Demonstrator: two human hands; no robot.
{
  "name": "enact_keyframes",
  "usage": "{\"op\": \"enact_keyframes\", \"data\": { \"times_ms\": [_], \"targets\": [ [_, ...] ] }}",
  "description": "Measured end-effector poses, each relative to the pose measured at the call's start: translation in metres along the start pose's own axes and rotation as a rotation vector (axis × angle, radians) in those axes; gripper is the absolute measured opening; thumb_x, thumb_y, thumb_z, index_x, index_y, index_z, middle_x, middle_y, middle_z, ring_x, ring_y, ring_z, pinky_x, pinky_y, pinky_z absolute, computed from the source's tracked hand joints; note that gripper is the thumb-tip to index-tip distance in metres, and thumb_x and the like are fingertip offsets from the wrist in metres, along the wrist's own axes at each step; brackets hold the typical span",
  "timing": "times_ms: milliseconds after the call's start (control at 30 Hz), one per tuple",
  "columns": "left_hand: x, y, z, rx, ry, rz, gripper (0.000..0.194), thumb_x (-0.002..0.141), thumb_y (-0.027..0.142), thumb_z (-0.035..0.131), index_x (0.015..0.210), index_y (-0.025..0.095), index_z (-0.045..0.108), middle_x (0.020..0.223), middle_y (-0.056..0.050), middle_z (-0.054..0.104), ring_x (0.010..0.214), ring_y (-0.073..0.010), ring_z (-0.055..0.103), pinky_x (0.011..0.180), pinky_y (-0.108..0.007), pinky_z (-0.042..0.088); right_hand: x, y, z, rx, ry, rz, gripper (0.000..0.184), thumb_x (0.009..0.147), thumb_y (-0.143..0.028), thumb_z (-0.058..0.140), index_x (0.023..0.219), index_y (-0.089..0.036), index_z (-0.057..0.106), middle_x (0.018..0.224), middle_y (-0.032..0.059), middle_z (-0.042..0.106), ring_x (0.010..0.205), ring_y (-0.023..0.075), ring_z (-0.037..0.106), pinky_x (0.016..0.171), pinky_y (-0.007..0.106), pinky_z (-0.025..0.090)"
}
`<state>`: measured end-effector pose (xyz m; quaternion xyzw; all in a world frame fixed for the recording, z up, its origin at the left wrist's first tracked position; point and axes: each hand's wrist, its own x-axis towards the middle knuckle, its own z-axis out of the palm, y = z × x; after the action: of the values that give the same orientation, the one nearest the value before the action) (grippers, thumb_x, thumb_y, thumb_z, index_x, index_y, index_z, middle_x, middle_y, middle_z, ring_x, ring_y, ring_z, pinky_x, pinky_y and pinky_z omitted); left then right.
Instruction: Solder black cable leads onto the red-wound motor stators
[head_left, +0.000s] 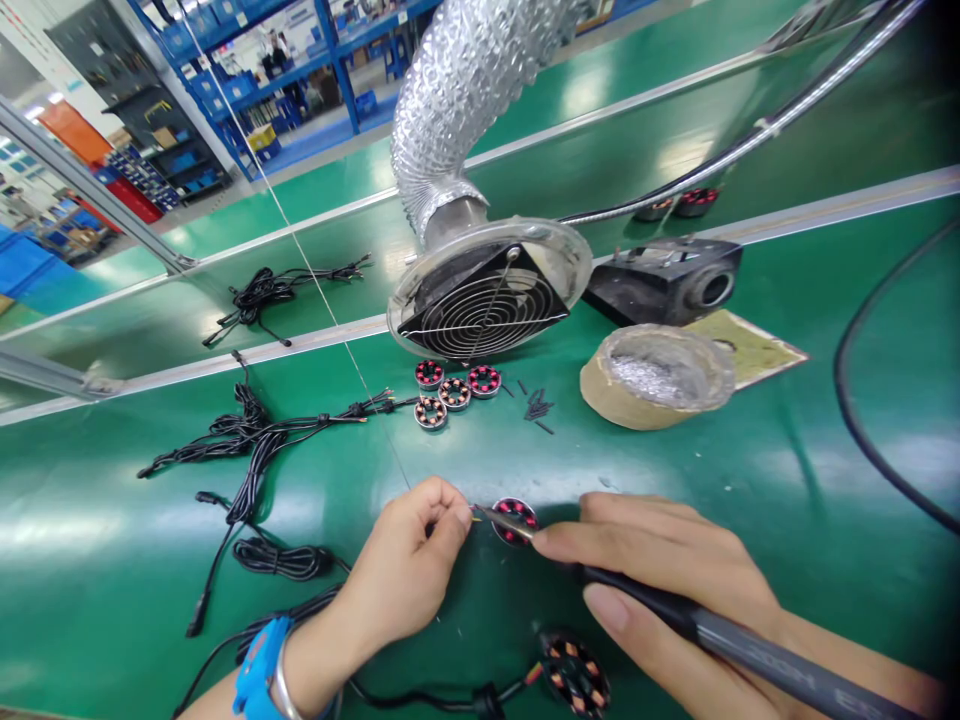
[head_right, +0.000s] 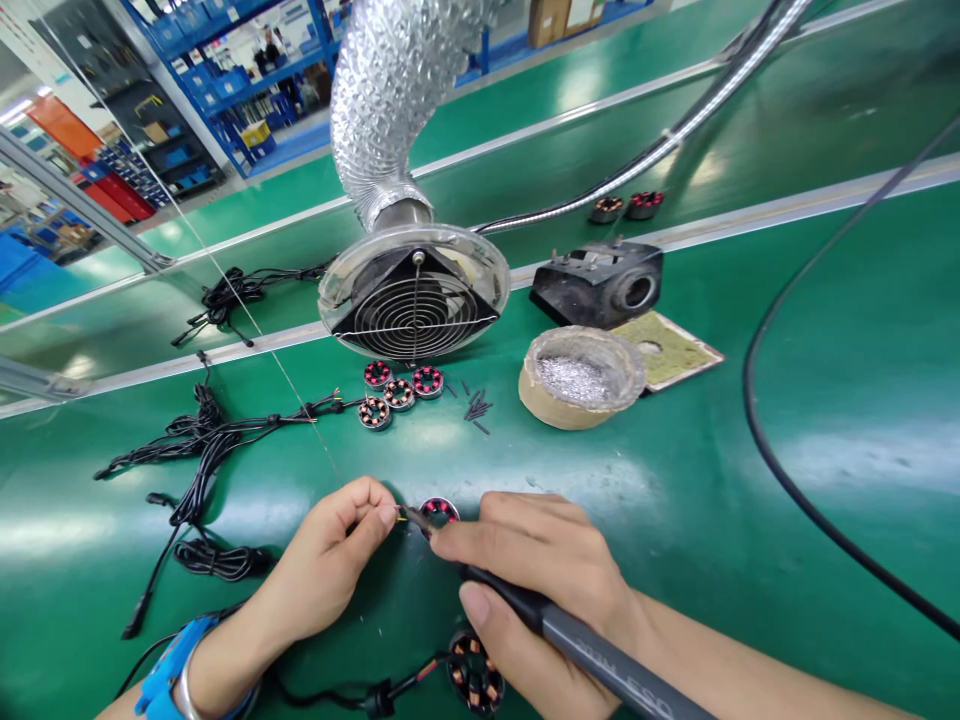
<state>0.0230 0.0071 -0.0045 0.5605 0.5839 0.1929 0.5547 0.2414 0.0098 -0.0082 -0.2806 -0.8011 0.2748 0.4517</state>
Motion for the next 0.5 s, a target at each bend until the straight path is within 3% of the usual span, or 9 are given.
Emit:
{"op": "enact_keyframes", "data": {
  "times_ms": [200, 500],
  "targets": [
    [0.0006, 0.0006, -0.0004, -0.001, 0.003, 0.000, 0.027, 0.096, 0.039, 0.044, 0.078, 0.020, 0.047, 0.062, 0.007, 0.034, 0.058, -0.0110, 0.029, 0.053, -0.024, 0.025, -0.0052, -0.0014, -0.0011, -0.045, 0.016, 0.068, 0.032, 0.084, -0.011, 0.047, 0.111, -0.022, 0.059, 0.064, -0.0010, 0.055, 0.051, 0.0153, 0.054, 0.050, 0.030, 0.043],
    [0.0008, 0.0004, 0.0006, -0.011, 0.002, -0.006, 0.026, 0.096, 0.038, 0.044, 0.077, 0.020, 0.047, 0.061, 0.008, 0.034, 0.057, -0.0107, 0.029, 0.052, -0.023, 0.025, -0.0033, -0.0025, -0.0030, -0.038, 0.041, 0.071, 0.030, 0.085, -0.014, 0.050, 0.110, -0.020, 0.063, 0.062, -0.0009, 0.054, 0.049, 0.0150, 0.054, 0.045, 0.027, 0.042]
  ]
}}
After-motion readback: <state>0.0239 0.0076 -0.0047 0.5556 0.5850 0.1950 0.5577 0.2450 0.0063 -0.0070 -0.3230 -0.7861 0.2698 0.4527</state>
